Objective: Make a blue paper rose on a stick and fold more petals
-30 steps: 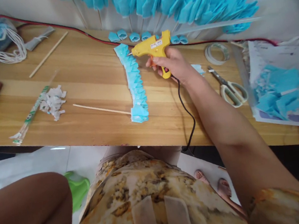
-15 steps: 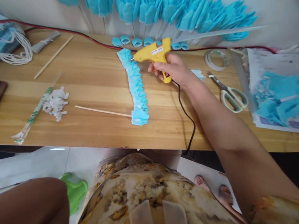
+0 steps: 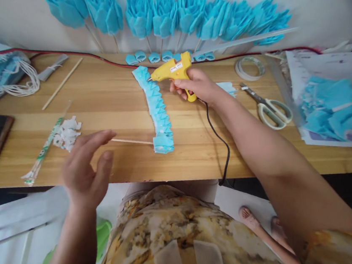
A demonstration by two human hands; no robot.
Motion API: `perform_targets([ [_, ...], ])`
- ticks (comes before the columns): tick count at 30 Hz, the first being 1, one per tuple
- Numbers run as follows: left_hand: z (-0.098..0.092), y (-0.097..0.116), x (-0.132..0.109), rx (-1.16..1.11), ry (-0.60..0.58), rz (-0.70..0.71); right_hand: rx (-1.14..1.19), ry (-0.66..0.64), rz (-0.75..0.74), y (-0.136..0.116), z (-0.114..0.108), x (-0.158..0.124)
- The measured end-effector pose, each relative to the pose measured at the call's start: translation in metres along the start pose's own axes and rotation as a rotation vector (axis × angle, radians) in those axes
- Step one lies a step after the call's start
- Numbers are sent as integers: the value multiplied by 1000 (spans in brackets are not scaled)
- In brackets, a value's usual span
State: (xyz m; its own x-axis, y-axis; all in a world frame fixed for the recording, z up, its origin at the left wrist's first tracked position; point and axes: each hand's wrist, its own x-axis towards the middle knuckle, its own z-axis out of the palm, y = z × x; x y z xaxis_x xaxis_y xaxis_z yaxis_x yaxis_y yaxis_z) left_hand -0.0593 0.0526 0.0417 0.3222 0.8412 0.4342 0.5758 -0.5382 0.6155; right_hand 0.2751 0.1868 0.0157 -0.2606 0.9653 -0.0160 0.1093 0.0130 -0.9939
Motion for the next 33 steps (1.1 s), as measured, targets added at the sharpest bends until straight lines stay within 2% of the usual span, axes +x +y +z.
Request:
perform_targets([
  [3,13,-12,0,90,82,52,-37,15,21,-3,1,-2],
  [8,24,-23,2,120,-10,60,-44,18,5,-2,1,-2],
  [13,26,-28,3,116,-82,79,-71,55,-15,-2,0,0],
  [19,27,-28,3,109,-76,92,-27,96,-76,-9,0,0],
  [23,26,-26,4,88,-75,90,-28,76,-33,-15,4,-1],
  [28,26,-26,4,65,-80,87,-15,39,3,-11,5,-16],
  [33,25,-26,4,56,-82,85,-31,84,-47,0,5,-33],
])
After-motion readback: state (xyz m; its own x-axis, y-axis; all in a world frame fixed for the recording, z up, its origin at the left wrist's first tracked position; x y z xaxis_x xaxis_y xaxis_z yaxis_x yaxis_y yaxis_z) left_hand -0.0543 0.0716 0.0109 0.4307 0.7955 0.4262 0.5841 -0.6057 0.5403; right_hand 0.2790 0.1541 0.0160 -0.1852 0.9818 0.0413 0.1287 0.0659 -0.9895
